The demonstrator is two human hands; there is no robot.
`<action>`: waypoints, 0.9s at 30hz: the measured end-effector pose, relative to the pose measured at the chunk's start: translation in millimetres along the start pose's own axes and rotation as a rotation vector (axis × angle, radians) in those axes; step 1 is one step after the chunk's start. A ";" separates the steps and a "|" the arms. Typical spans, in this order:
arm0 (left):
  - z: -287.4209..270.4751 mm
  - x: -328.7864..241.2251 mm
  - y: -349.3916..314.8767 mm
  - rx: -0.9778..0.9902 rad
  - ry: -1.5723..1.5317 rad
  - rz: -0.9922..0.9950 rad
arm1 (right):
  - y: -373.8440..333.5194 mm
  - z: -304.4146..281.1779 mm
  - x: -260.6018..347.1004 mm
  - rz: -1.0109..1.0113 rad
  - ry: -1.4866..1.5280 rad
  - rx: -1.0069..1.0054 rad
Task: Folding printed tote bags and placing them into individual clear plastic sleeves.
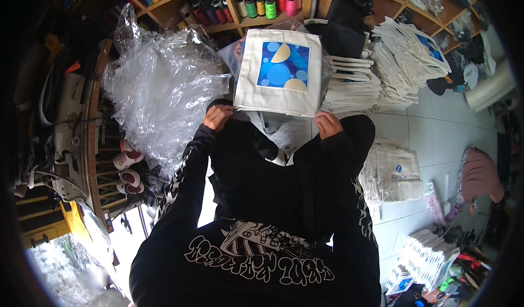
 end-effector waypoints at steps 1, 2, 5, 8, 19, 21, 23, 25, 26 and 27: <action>-4.0 -2.0 -0.5 -0.008 -0.003 -0.009 | 0.9 1.6 0.2 -0.013 0.011 0.020; -1.1 0.6 -2.2 -0.031 -0.005 -0.010 | 1.9 1.1 -0.9 -0.003 0.018 0.023; 1.0 -0.6 2.5 -0.026 -0.018 -0.009 | -4.9 -1.1 -1.7 0.023 0.015 0.041; -1.8 -4.0 4.0 -0.073 -0.067 -0.085 | -4.2 1.0 -0.4 0.029 -0.013 0.021; 10.3 0.6 10.0 -0.009 -0.046 -0.072 | -1.1 4.6 -11.3 0.097 -0.039 0.061; 6.5 0.8 8.3 0.017 -0.059 -0.070 | -1.2 5.5 -13.1 0.098 -0.060 0.039; 4.8 1.7 4.5 0.054 -0.065 -0.061 | 0.4 8.9 -9.0 0.114 -0.014 0.013; 4.6 3.9 -0.2 0.038 -0.074 -0.059 | 2.3 10.2 -7.5 0.095 -0.027 -0.006; 6.4 4.0 0.2 0.024 -0.073 -0.049 | 2.3 9.0 -6.5 0.062 -0.029 -0.018; 8.3 3.0 1.5 0.026 -0.080 -0.037 | 1.2 9.5 -7.2 0.059 -0.022 -0.027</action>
Point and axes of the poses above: each hand's wrist, its own y-axis towards the middle knuckle, its own z-axis out of the palm, x = y × z, the point moved 3 cm from there along y, towards the middle knuckle, and after that the axes turned 15 degrees about x, right-handed, at the moved point
